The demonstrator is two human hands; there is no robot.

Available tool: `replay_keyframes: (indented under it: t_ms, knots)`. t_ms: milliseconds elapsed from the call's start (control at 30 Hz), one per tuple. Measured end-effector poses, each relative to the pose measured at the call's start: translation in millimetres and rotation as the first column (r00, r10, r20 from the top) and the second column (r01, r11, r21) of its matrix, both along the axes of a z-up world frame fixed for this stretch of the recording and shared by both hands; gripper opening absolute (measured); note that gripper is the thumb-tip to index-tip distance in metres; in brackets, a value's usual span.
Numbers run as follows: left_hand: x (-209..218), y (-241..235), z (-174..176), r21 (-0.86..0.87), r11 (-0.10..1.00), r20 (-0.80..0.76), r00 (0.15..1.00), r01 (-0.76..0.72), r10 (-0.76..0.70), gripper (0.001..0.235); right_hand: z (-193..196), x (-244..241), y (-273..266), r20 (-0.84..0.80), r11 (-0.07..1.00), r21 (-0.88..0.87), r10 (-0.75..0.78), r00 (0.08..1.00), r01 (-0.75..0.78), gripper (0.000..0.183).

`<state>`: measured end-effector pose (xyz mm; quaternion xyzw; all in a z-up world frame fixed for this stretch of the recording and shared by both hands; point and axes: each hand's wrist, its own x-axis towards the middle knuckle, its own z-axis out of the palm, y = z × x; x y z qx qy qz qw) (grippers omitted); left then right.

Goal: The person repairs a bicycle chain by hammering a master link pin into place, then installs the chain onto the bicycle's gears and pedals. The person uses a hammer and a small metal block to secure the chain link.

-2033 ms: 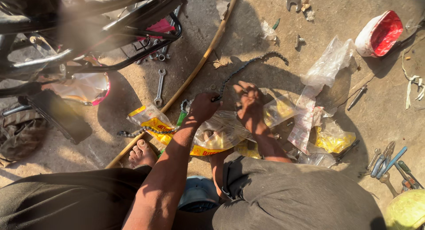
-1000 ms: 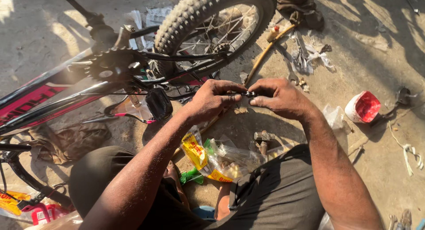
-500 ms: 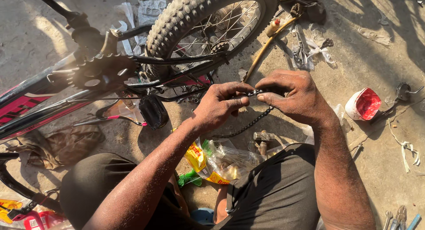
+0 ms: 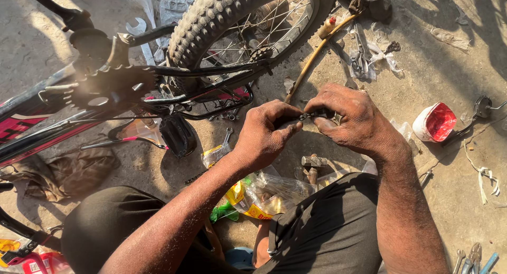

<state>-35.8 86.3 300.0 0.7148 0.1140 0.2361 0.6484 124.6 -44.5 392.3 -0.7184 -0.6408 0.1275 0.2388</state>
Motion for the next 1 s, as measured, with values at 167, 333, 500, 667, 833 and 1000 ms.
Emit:
replay_keyframes:
  t_ms: [167, 333, 500, 667, 833, 1000]
  knots:
    - [2, 2, 3, -0.114, 0.993, -0.045, 0.998, 0.035, -0.04, 0.019, 2, -2, 4, 0.023, 0.996, 0.081, 0.039, 0.999, -0.04, 0.023]
    - [1, 8, 2, -0.086, 0.996, -0.005, 0.999, 0.033, -0.033, 0.018, 0, -6, 7, 0.02, 0.998, 0.064, -0.002, 1.0, 0.001, 0.024]
    - [1, 11, 7, -0.191, 0.976, 0.004, 0.994, 0.105, -0.107, 0.018, -4, -1, 6, -0.046, 0.988, 0.149, 0.036, 0.998, -0.029, 0.022]
    - [-1, 15, 8, -0.281, 0.944, -0.097, 0.974, 0.173, -0.207, 0.027, -16, 14, 0, -0.196, 0.987, 0.161, 0.02, 0.98, 0.012, 0.022]
    - [3, 28, -11, -0.189, 0.965, -0.104, 0.973, 0.184, -0.206, 0.029, -27, 46, -14, -0.57, 0.939, 0.276, -0.013, 0.822, 0.207, 0.016]
    - [10, 44, -51, -0.375, 0.906, -0.12, 0.959, 0.195, -0.257, 0.033, -28, 88, -36, -0.896, 0.773, 0.261, -0.03, 0.443, 0.579, 0.013]
